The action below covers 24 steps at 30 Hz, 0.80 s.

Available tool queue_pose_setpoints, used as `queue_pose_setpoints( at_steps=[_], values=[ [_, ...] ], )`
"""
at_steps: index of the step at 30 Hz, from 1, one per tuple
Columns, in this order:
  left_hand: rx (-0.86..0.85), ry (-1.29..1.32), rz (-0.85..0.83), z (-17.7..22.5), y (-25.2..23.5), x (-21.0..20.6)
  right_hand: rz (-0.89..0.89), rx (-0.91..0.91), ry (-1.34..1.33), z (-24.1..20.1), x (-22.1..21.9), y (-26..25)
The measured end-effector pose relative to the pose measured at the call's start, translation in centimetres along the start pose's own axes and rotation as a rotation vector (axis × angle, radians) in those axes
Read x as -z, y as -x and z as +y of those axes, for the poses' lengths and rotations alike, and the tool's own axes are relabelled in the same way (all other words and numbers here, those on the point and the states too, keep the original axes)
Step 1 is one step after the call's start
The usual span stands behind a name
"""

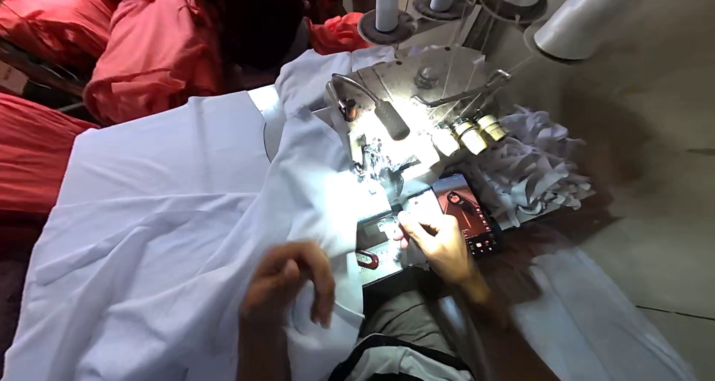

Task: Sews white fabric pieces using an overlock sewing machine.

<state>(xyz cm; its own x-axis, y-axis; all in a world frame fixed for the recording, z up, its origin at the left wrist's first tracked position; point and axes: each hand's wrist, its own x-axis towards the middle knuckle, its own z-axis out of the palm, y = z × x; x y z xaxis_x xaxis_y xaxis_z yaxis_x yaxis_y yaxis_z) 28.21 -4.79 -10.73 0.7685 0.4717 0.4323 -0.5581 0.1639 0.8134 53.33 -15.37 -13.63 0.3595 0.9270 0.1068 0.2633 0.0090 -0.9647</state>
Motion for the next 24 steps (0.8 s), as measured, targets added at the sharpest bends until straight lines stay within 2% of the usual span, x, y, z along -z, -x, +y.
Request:
queue_pose_setpoints(
  at_steps=[2,3,4,5,6,8,10,16,21,24],
  values=[
    [-0.154,-0.407,0.405,1.4,-2.1,1.7,-0.008,-0.015,-0.022,1.1,0.1,0.9],
    [-0.140,-0.694,0.533,1.6,-3.1,3.4,-0.008,-0.022,-0.027,1.6,0.0,1.5],
    [-0.040,-0.959,0.595,1.7,-3.8,5.2,-0.004,-0.026,-0.027,2.0,-0.2,2.0],
    [0.132,-1.123,0.636,1.8,-4.6,6.5,-0.001,-0.018,-0.026,2.2,-0.3,2.5],
    [0.309,-1.182,0.665,1.7,-5.4,7.4,0.007,-0.003,-0.028,2.2,-0.5,2.9],
    [0.528,-1.145,0.725,1.5,-6.4,7.7,0.046,0.035,0.015,1.9,-0.9,3.4],
    [0.560,-1.122,0.737,1.8,-6.8,7.5,0.070,0.089,0.135,1.9,-1.4,3.5],
    [0.149,-1.100,0.824,2.9,-4.0,8.4,0.034,0.257,0.648,2.1,-4.5,3.2],
    [-0.149,-0.776,0.893,3.1,-0.5,8.6,-0.041,0.401,0.850,1.6,-6.4,3.4],
    [-0.246,-0.629,0.920,2.7,0.9,8.7,-0.070,0.448,0.968,1.4,-6.8,3.5]
  ],
)
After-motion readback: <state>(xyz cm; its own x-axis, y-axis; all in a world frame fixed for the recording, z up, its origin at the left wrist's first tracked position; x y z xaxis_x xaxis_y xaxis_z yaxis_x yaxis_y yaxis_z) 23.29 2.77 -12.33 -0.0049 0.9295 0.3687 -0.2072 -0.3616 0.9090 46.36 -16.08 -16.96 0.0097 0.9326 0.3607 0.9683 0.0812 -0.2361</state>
